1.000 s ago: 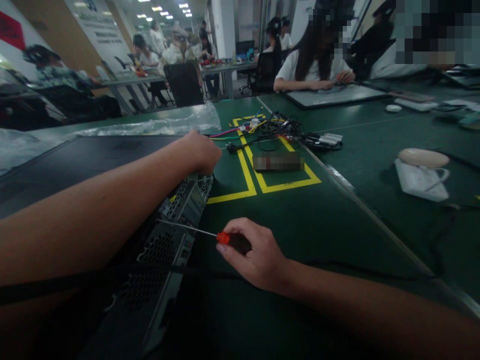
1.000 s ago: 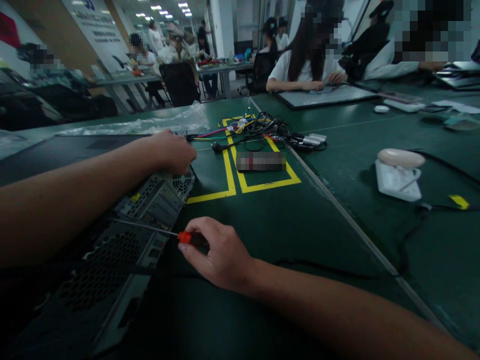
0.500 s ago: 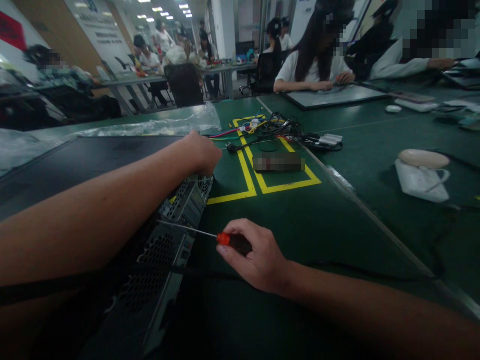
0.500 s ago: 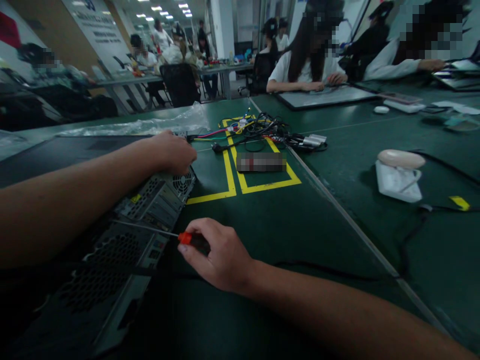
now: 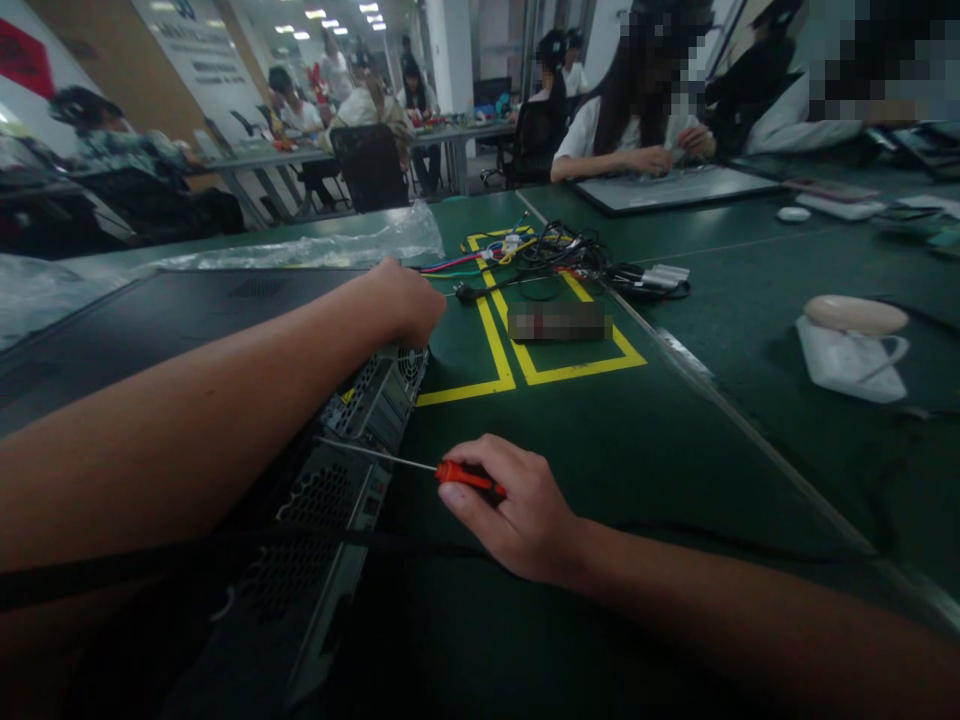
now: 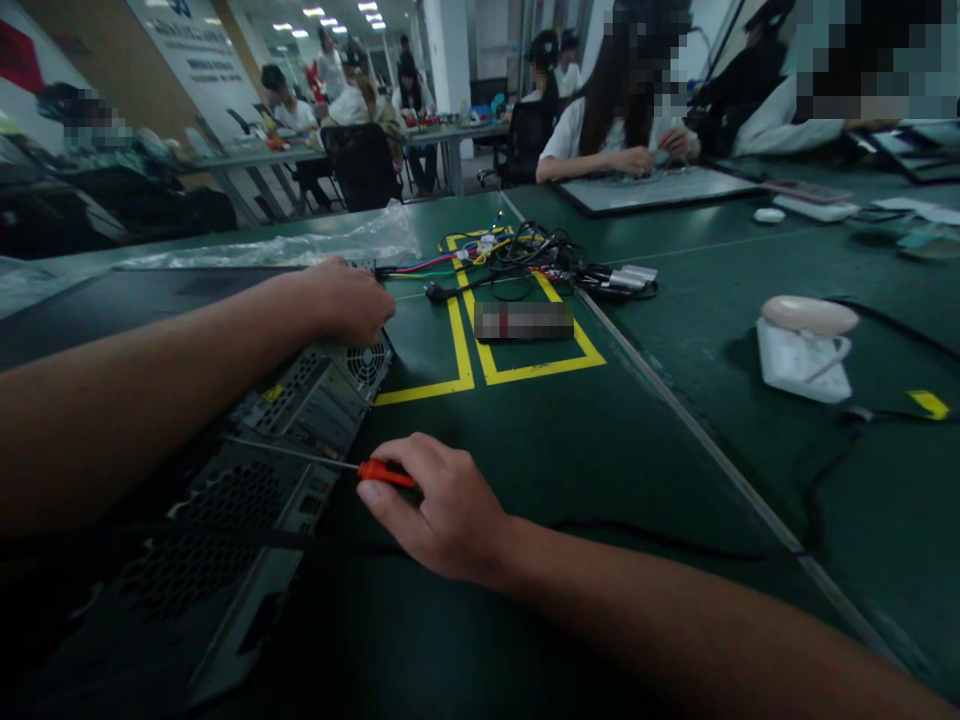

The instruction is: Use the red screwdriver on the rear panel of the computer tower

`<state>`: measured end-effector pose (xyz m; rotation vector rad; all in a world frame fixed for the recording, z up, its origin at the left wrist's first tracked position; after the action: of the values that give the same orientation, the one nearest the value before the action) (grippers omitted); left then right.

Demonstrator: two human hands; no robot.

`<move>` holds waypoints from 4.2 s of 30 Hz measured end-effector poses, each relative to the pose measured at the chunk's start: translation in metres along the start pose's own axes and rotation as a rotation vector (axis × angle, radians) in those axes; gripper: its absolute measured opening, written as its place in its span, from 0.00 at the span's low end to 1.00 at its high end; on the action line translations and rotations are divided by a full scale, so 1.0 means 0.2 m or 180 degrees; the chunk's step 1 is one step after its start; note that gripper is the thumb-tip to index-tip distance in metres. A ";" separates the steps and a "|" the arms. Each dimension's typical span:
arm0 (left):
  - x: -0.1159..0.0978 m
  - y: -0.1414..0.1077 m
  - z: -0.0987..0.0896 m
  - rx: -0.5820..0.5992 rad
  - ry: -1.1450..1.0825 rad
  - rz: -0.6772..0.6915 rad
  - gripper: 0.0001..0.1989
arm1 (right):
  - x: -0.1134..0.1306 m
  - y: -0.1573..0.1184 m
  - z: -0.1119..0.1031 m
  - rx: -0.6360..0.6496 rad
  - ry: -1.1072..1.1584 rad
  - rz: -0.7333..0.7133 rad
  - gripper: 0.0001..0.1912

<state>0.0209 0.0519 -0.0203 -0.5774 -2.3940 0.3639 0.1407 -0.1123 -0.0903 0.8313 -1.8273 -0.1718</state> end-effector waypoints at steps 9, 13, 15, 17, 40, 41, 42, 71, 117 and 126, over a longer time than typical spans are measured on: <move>0.00 0.01 0.01 0.0037 0.0027 0.0003 0.21 | -0.01 0.00 0.00 -0.0153 0.0074 0.0033 0.10; 0.00 0.00 0.01 0.0022 0.0082 0.0015 0.22 | -0.01 0.00 0.00 -0.0174 0.0076 -0.0034 0.08; -0.01 0.00 0.00 0.0026 0.0114 0.0020 0.22 | -0.01 0.00 0.00 -0.0162 0.0079 -0.0014 0.07; -0.01 0.00 0.00 0.0045 0.0147 0.0034 0.21 | -0.01 -0.01 0.00 -0.0152 0.0090 0.0008 0.07; 0.01 0.00 0.00 -0.0042 -0.0133 -0.0094 0.20 | 0.00 0.00 0.00 -0.0076 0.0105 0.0048 0.07; 0.01 0.01 0.00 -0.0041 -0.0120 -0.0095 0.20 | 0.00 0.00 0.00 -0.0066 0.0105 0.0046 0.07; 0.01 0.01 0.01 -0.0037 -0.0092 -0.0098 0.20 | 0.00 0.00 0.00 -0.0059 0.0104 0.0044 0.07; -0.01 0.00 0.00 0.0017 0.0049 0.0013 0.21 | -0.01 -0.01 0.00 -0.0100 0.0253 0.0123 0.07; 0.00 0.00 0.01 0.0066 -0.0051 -0.0034 0.23 | 0.00 0.00 0.00 -0.0040 0.0429 0.0391 0.07; 0.00 0.00 0.00 0.0011 -0.0036 -0.0040 0.20 | 0.00 0.00 0.00 -0.0041 0.0421 0.0365 0.07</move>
<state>0.0205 0.0516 -0.0203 -0.5600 -2.4064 0.3666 0.1401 -0.1122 -0.0902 0.7098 -1.7419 -0.0538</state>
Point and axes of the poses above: each hand's wrist, its own y-axis towards the middle knuckle, its own z-axis out of the palm, x = y × z, the point moved 6 cm from there along y, towards the middle knuckle, and after that the axes turned 6 degrees about z, right-handed, at the moved point
